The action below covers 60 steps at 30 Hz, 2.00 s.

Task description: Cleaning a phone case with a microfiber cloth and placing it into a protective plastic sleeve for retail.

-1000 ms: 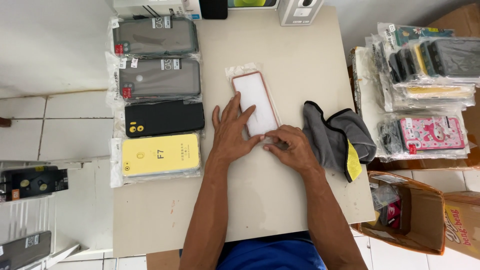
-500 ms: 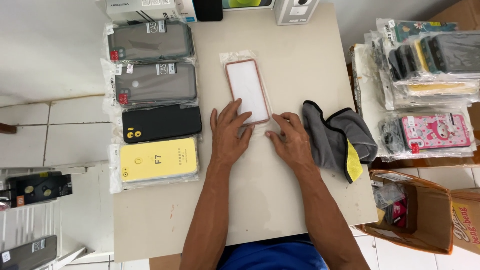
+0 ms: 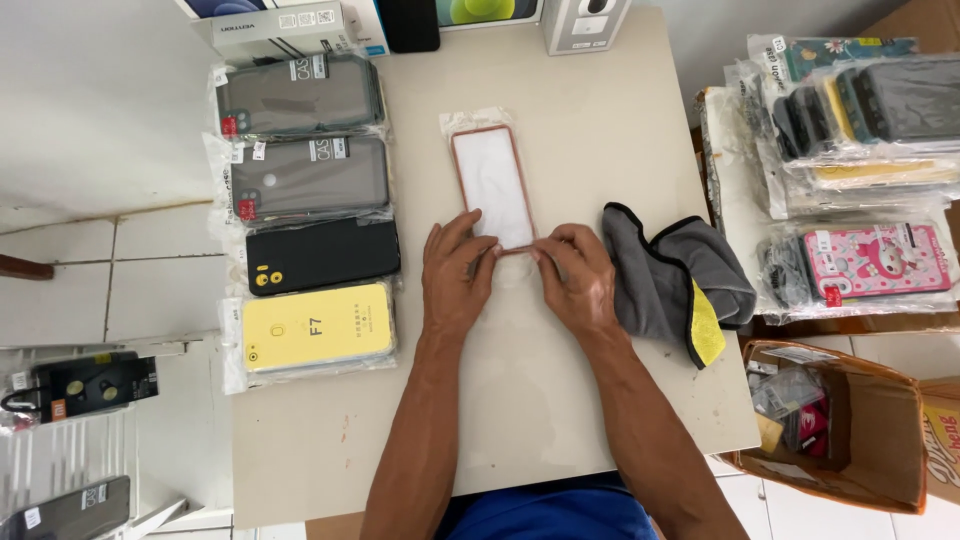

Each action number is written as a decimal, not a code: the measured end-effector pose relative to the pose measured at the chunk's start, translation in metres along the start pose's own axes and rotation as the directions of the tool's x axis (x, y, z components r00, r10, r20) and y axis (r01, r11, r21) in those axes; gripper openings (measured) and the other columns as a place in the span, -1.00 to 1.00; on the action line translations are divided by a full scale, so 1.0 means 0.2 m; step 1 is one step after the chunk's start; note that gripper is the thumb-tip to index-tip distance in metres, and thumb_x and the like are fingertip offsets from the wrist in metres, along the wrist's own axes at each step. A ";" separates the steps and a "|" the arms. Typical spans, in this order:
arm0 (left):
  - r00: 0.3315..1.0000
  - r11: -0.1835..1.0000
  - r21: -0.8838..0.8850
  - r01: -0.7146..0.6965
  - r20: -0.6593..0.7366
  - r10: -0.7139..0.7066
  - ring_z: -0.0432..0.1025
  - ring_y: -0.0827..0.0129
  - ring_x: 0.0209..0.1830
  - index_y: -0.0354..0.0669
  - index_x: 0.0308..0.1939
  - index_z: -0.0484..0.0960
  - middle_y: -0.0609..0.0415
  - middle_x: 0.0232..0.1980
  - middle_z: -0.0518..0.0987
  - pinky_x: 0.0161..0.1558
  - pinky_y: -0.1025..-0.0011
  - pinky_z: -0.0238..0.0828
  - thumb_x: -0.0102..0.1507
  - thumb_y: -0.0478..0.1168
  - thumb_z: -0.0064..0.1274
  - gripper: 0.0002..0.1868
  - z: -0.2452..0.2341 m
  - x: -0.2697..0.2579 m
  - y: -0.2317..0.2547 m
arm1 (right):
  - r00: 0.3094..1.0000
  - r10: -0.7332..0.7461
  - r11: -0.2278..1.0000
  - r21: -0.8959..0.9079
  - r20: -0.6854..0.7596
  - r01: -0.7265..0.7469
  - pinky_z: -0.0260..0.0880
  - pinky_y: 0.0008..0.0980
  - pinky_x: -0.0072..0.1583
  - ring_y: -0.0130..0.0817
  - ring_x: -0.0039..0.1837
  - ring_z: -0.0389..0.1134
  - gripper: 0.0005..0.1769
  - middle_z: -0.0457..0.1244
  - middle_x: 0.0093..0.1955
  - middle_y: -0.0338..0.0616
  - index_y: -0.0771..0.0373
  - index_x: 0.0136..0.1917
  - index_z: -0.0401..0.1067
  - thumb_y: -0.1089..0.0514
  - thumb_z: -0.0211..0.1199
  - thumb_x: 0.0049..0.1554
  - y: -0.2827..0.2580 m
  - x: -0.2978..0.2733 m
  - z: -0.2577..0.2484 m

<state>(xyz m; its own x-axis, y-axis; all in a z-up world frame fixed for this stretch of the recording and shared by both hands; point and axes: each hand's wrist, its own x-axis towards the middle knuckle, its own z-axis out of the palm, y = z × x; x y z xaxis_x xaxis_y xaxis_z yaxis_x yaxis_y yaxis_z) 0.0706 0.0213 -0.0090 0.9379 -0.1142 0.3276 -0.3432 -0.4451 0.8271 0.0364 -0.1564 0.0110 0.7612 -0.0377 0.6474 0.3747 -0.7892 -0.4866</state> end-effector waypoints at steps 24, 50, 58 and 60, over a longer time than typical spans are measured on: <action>0.989 0.951 0.301 0.069 0.102 -0.104 0.26 -0.02 0.39 -0.16 0.50 0.27 -0.20 0.57 0.20 0.32 -0.01 0.18 0.49 0.16 -0.36 -0.36 0.00 0.15 0.12 | 0.970 -0.019 0.998 0.064 0.241 0.003 0.37 -0.22 -0.08 -0.12 -0.09 0.32 -0.78 0.24 -0.11 -0.15 0.17 -0.03 0.56 0.43 0.25 0.14 -0.02 -0.08 0.09; 0.997 0.946 0.323 0.029 -0.071 -0.006 0.19 0.04 0.35 -0.21 0.35 0.42 -0.03 0.43 0.42 0.34 -0.02 0.05 0.29 0.01 -0.08 -0.41 0.14 0.31 -0.12 | 0.781 0.158 0.922 0.193 0.605 -0.336 0.04 -0.21 0.43 -0.15 0.58 0.11 -0.92 0.16 0.44 -0.03 0.16 -0.12 0.31 0.22 0.08 0.26 -0.30 -0.16 -0.57; 0.998 0.947 0.316 0.064 -0.030 -0.057 0.15 0.03 0.43 -0.13 0.17 0.62 -0.03 0.48 0.35 0.39 -0.02 0.03 0.26 -0.08 0.08 -0.57 0.13 0.29 -0.14 | 0.884 0.071 0.785 0.520 0.462 -0.335 0.26 -0.12 0.44 0.06 0.56 0.23 -0.89 0.28 0.36 0.07 0.14 -0.12 0.29 0.31 0.04 0.23 -0.26 -0.17 -0.87; 0.998 0.961 0.274 0.047 -0.051 -0.034 0.15 0.04 0.45 -0.12 0.17 0.64 -0.03 0.49 0.34 0.41 -0.02 0.03 0.26 -0.12 0.10 -0.60 0.14 0.29 -0.15 | 0.939 0.044 0.827 0.515 0.340 -0.226 0.11 -0.02 0.55 0.09 0.60 0.18 -0.88 0.25 0.38 0.11 0.16 -0.10 0.26 0.32 0.00 0.28 -0.32 -0.07 -0.86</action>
<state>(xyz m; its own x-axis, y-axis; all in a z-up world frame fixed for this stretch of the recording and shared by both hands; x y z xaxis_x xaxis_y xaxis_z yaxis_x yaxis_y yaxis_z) 0.1370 0.0039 -0.0270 0.9452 -0.0539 0.3220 -0.2719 -0.6759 0.6850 -0.0891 -0.2110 0.1343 0.9117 0.1380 0.3870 0.4108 -0.3281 -0.8506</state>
